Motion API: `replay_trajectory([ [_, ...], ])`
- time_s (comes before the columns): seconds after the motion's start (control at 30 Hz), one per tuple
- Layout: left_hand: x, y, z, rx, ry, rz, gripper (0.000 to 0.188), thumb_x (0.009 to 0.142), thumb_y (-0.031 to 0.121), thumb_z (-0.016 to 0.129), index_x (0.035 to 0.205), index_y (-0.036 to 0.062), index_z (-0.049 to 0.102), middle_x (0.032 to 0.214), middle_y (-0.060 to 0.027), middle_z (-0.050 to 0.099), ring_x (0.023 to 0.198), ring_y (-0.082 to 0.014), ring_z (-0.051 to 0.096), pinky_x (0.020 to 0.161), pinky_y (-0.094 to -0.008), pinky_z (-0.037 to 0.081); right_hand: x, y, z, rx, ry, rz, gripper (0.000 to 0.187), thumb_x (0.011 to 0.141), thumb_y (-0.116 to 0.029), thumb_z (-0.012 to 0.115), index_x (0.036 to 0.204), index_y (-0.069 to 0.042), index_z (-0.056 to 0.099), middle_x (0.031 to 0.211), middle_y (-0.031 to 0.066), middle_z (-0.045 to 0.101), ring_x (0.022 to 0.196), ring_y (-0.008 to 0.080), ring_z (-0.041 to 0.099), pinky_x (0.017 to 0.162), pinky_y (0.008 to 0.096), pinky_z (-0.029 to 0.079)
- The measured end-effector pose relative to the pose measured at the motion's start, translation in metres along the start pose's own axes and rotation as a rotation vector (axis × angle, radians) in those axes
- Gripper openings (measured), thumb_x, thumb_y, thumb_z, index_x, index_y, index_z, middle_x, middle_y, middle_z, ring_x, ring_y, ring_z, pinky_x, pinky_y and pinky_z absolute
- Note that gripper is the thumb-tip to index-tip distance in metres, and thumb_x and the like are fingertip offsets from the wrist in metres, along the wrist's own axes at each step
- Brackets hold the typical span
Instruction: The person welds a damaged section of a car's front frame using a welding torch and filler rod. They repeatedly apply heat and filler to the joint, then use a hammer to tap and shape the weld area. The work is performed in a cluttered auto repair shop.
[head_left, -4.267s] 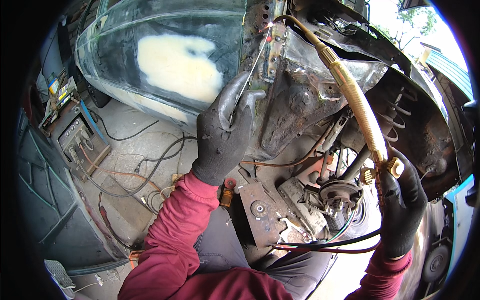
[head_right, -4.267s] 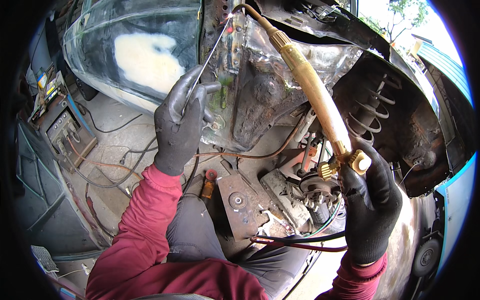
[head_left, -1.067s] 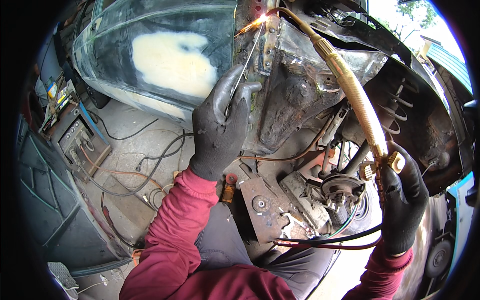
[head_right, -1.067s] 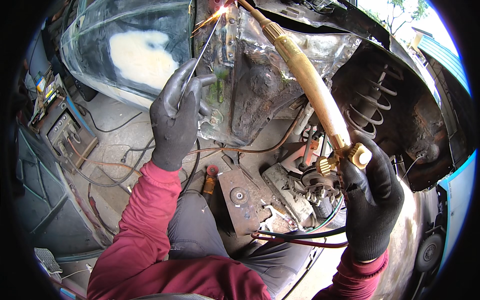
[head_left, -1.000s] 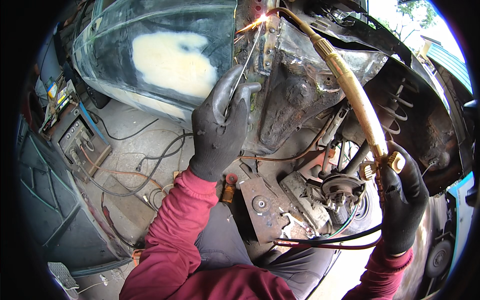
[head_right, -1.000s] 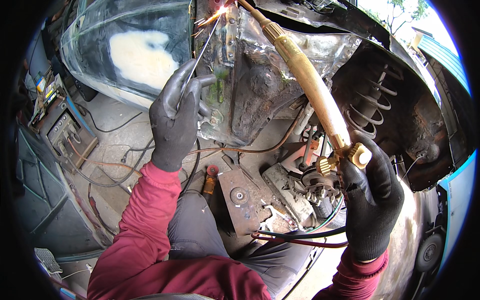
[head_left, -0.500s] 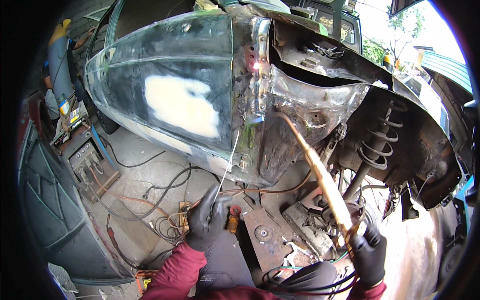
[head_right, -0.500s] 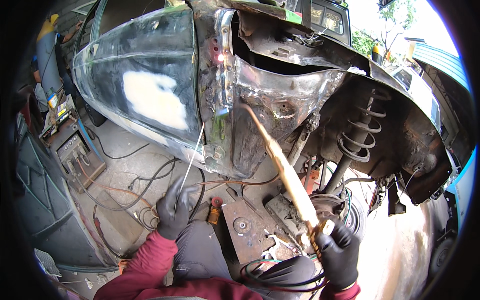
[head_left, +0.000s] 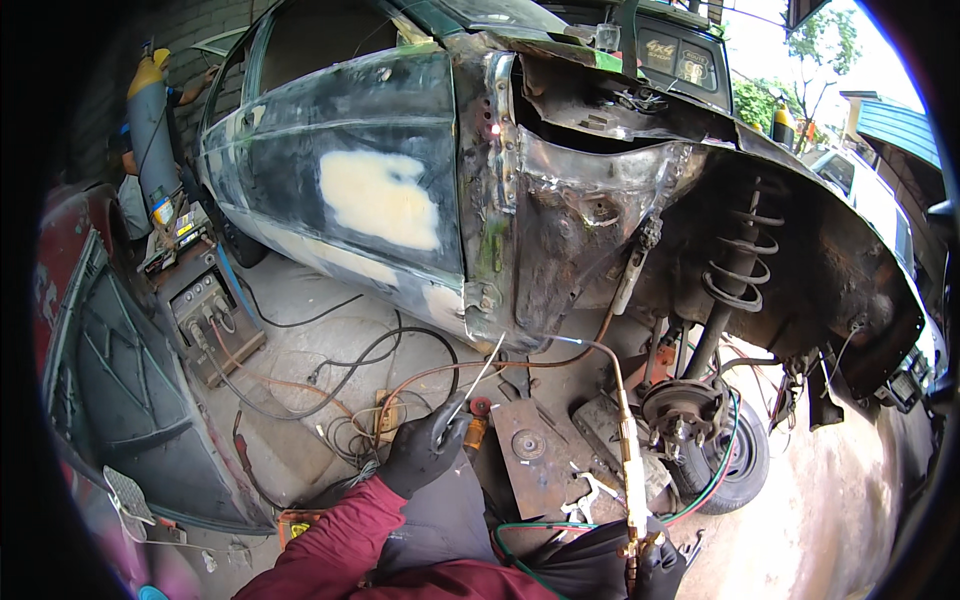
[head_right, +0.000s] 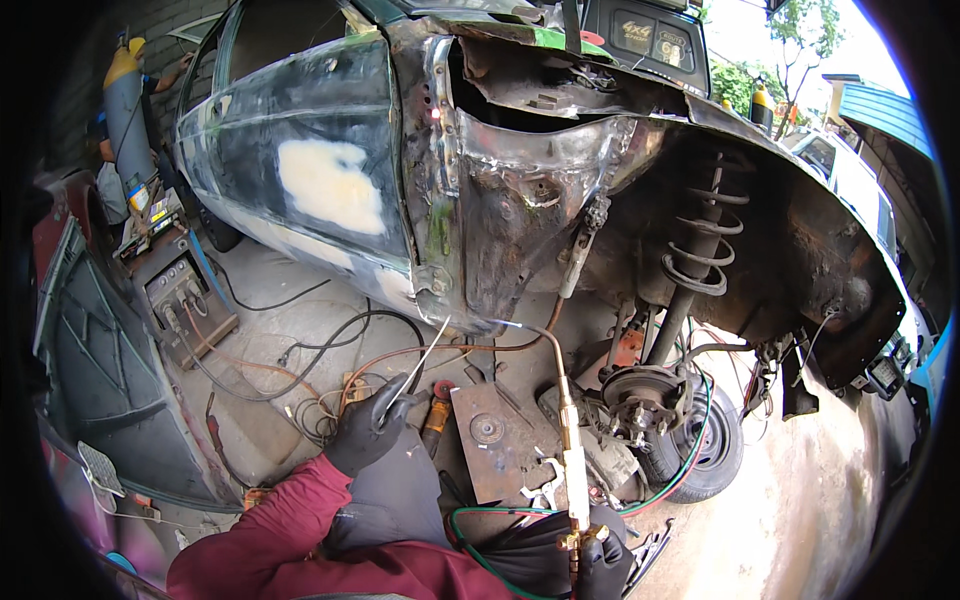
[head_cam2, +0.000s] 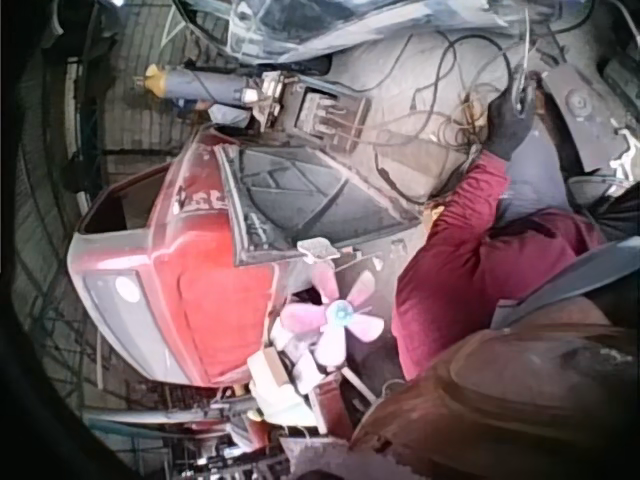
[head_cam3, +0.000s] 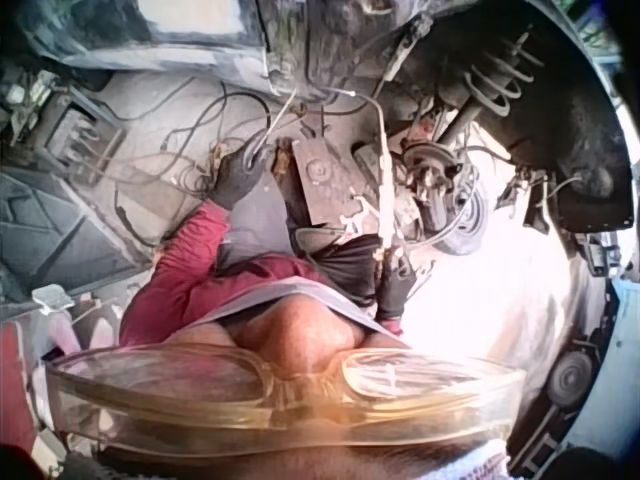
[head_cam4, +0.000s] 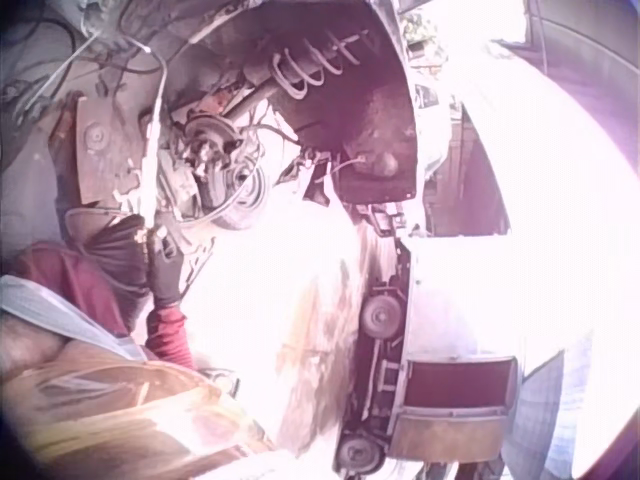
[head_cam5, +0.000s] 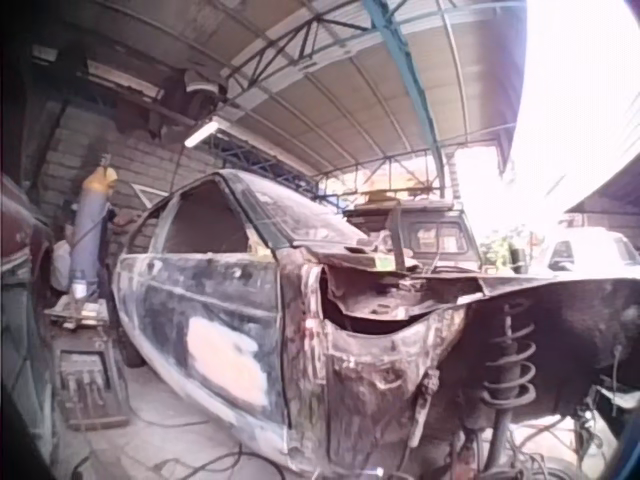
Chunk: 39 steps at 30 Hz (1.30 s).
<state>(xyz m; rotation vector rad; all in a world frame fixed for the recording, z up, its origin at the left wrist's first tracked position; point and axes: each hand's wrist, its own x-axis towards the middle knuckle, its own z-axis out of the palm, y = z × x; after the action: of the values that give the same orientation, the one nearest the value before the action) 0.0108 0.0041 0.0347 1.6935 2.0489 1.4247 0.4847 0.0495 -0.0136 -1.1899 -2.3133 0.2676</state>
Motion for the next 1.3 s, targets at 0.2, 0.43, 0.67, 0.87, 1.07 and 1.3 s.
replay_trajectory([
  [0.2, -0.004, -0.019, 0.005, 0.431, -0.287, 0.166, 0.062, 0.100, 0.017, 0.070, 0.158, 0.0047, 0.051, 0.098, -0.0171, 0.077, 0.072, -0.0307, 0.071, 0.067, -0.0428, 0.055, 0.025, -0.028, 0.002, 0.498, -0.100, 0.366, 0.046, 0.108, -0.023, 0.067, 0.147, 0.000, 0.062, 0.119, 0.0218, 0.072, 0.103, 0.0370, 0.070, 0.089, 0.0493, 0.056],
  [0.43, -0.026, -0.078, 0.002, 0.770, -0.364, 0.324, 0.066, 0.098, 0.026, 0.068, 0.157, 0.0028, 0.050, 0.094, -0.0081, 0.071, 0.080, -0.0237, 0.069, 0.077, -0.0431, 0.053, 0.092, -0.072, -0.001, 0.819, -0.231, 0.619, 0.021, 0.111, -0.025, 0.064, 0.102, -0.006, 0.068, 0.089, 0.0020, 0.063, 0.079, 0.0132, 0.054, 0.069, 0.0303, 0.046],
  [0.67, 0.010, -0.086, 0.004, 0.578, -0.532, 0.283, 0.072, 0.096, 0.028, 0.071, 0.158, -0.0002, 0.047, 0.084, -0.0120, 0.069, 0.075, -0.0280, 0.068, 0.068, -0.0440, 0.053, 0.139, -0.050, 0.015, 0.924, -0.398, 0.872, 0.014, 0.109, -0.020, 0.068, 0.110, -0.007, 0.072, 0.089, -0.0024, 0.066, 0.080, 0.0082, 0.055, 0.069, 0.0254, 0.045],
  [0.87, 0.007, -0.073, -0.005, 0.347, -0.545, 0.096, 0.066, 0.100, 0.023, 0.065, 0.159, 0.0020, 0.047, 0.096, -0.0152, 0.070, 0.079, -0.0306, 0.068, 0.068, -0.0456, 0.053, 0.159, -0.043, -0.004, 0.706, -0.339, 0.863, 0.027, 0.109, -0.024, 0.067, 0.092, -0.003, 0.074, 0.076, -0.0051, 0.066, 0.067, 0.0058, 0.054, 0.061, 0.0273, 0.044],
  [1.07, -0.011, -0.049, -0.002, 0.023, -0.436, -0.168, 0.068, 0.099, 0.026, 0.066, 0.160, 0.0049, 0.046, 0.076, -0.0134, 0.068, 0.064, -0.0336, 0.065, 0.061, -0.0506, 0.050, 0.176, -0.113, -0.081, 0.738, -0.313, 1.005, 0.030, 0.110, -0.022, 0.067, 0.085, -0.005, 0.066, 0.071, -0.0043, 0.060, 0.063, 0.0050, 0.049, 0.056, 0.0254, 0.040],
  [1.3, -0.019, 0.061, -0.062, 0.450, -0.463, -0.122, 0.061, 0.099, 0.024, 0.062, 0.156, 0.0041, 0.052, 0.078, -0.0139, 0.069, 0.065, -0.0329, 0.066, 0.060, -0.0500, 0.050, 0.244, -0.213, -0.232, 0.679, -0.429, 0.837, 0.015, 0.106, -0.010, 0.069, 0.092, -0.006, 0.067, 0.072, -0.0067, 0.057, 0.064, 0.0018, 0.048, 0.056, 0.0236, 0.037],
])
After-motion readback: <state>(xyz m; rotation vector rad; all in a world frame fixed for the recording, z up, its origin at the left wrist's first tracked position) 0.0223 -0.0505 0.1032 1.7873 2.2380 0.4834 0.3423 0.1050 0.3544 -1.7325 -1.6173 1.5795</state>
